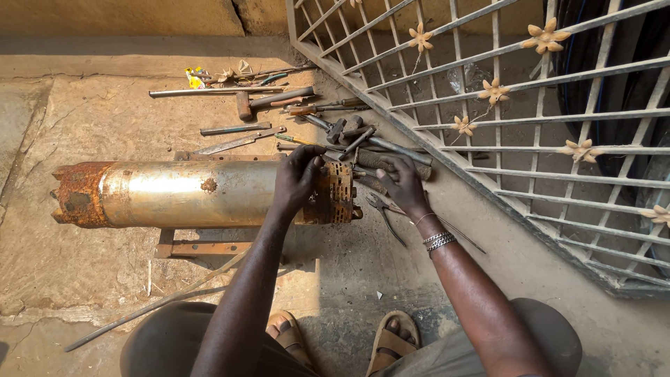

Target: The person disassembles the end of a large cylindrical submersible pump resting on a metal stand on the ground. They use a screwdriver to pry and unscrew fasteners on the rusted end plate, pick at components by hand, use a wrench on bolts, and tap parts with a hammer while working through the pump's end assembly.

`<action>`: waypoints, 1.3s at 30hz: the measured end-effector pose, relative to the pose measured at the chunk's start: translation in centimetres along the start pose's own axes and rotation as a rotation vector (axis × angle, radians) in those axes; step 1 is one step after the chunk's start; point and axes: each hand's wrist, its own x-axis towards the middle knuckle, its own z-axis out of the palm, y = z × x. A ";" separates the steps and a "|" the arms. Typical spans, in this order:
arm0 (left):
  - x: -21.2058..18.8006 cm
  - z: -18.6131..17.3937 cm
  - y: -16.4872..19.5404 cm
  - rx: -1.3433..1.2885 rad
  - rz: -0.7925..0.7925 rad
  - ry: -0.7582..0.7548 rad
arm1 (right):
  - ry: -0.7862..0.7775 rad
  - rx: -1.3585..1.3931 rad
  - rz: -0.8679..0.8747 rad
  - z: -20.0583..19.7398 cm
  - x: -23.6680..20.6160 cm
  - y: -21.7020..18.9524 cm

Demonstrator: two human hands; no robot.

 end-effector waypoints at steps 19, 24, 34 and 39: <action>-0.8 0.9 0.1 0.040 0.136 0.114 | -0.478 -0.551 -0.682 6.2 -15.1 -0.1; -0.7 0.8 -0.1 0.218 0.171 0.118 | -0.458 -0.810 -0.439 7.2 -13.8 2.8; -1.0 0.3 0.5 0.113 0.119 0.097 | -0.480 -0.758 -0.186 9.6 -9.7 2.7; -1.3 0.3 -0.5 0.015 0.077 0.092 | -0.410 -0.112 -0.256 12.3 -8.7 3.9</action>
